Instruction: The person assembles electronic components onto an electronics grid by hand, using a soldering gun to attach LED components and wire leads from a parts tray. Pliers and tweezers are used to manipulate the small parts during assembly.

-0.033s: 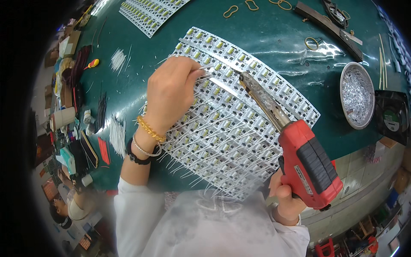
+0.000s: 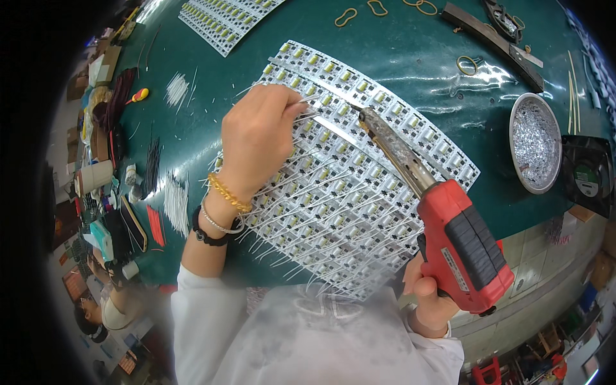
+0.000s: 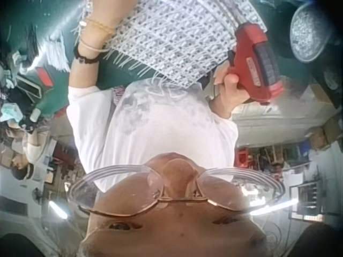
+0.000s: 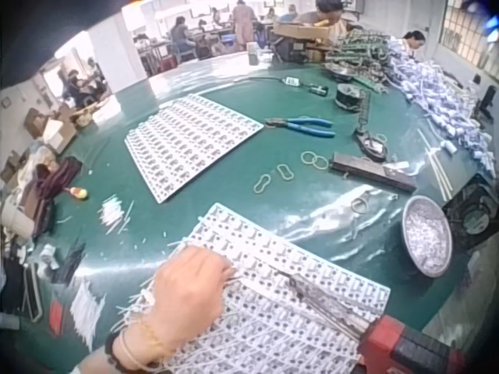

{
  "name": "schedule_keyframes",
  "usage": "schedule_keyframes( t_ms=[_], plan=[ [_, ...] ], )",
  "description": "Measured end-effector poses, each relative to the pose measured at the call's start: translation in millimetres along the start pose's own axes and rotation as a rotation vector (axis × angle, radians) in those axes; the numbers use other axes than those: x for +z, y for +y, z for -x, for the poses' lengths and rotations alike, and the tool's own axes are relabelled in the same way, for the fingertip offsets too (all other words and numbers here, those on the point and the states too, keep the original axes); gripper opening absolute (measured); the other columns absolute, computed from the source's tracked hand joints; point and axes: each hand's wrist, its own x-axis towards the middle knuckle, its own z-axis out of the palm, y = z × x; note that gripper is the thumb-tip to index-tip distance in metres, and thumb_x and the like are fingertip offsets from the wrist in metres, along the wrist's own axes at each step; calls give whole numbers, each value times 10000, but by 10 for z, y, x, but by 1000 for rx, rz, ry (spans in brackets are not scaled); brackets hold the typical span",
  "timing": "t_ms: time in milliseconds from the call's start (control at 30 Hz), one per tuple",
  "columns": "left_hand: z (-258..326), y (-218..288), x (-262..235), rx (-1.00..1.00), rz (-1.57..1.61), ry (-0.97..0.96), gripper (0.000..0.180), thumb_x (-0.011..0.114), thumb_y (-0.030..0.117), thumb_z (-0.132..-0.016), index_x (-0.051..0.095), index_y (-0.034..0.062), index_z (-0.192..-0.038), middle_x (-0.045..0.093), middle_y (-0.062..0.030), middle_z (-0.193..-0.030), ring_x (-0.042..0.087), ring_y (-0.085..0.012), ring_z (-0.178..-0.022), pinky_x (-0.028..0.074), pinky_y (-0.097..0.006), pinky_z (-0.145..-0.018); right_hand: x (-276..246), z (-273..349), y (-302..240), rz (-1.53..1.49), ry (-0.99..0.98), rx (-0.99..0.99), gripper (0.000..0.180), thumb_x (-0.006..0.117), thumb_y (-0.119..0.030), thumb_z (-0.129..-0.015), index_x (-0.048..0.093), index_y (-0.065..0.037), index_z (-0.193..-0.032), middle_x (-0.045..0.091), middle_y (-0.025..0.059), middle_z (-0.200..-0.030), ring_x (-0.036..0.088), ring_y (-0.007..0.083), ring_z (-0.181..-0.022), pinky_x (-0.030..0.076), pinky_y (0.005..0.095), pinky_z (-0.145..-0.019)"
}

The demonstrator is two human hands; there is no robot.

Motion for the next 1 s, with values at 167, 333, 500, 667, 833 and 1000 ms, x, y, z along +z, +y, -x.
schedule_keyframes(
  t_ms=[167,333,500,667,833,1000],
  plan=[
    [-12,6,75,14,-52,78,137,646,76,-714,515,56,-680,536,-56,-609,529,-212,-576,414,-317,-511,13,-3,-8,16,10,-1,751,584,-472,-811,362,141,-1185,435,8,-488,397,83,-369,320,209,-381],
    [3,17,101,-23,-52,102,149,654,86,-713,512,57,-677,524,-57,-587,522,-217,-546,411,-320,-503,12,-9,-12,19,14,-10,748,572,-474,-818,362,142,-1188,440,10,-489,399,83,-367,323,209,-379],
    [-12,41,96,-34,-68,97,87,645,46,-725,558,50,-728,570,-78,-617,553,-235,-549,419,-325,-497,-6,-7,6,14,7,-19,743,566,-472,-823,363,142,-1190,441,11,-489,399,83,-367,324,209,-379],
    [-8,12,83,-146,-32,105,50,607,44,-767,559,49,-754,585,-66,-593,575,-210,-519,434,-289,-490,-12,-23,-29,-6,-31,29,739,569,-469,-823,368,141,-1187,445,13,-490,399,84,-368,325,210,-380],
    [-1,49,-24,-276,139,131,55,603,45,-779,550,36,-765,591,-69,-636,584,-199,-558,435,-276,-513,-6,-19,-33,14,-20,19,749,573,-481,-815,372,141,-1181,442,9,-484,400,82,-371,325,210,-381],
    [108,196,-10,-174,198,86,127,638,79,-736,517,45,-758,512,-74,-783,472,-244,-746,319,-355,-699,-12,-20,-37,40,-28,22,776,574,-505,-800,371,141,-1180,439,7,-479,399,83,-372,318,210,-381]
  ],
)
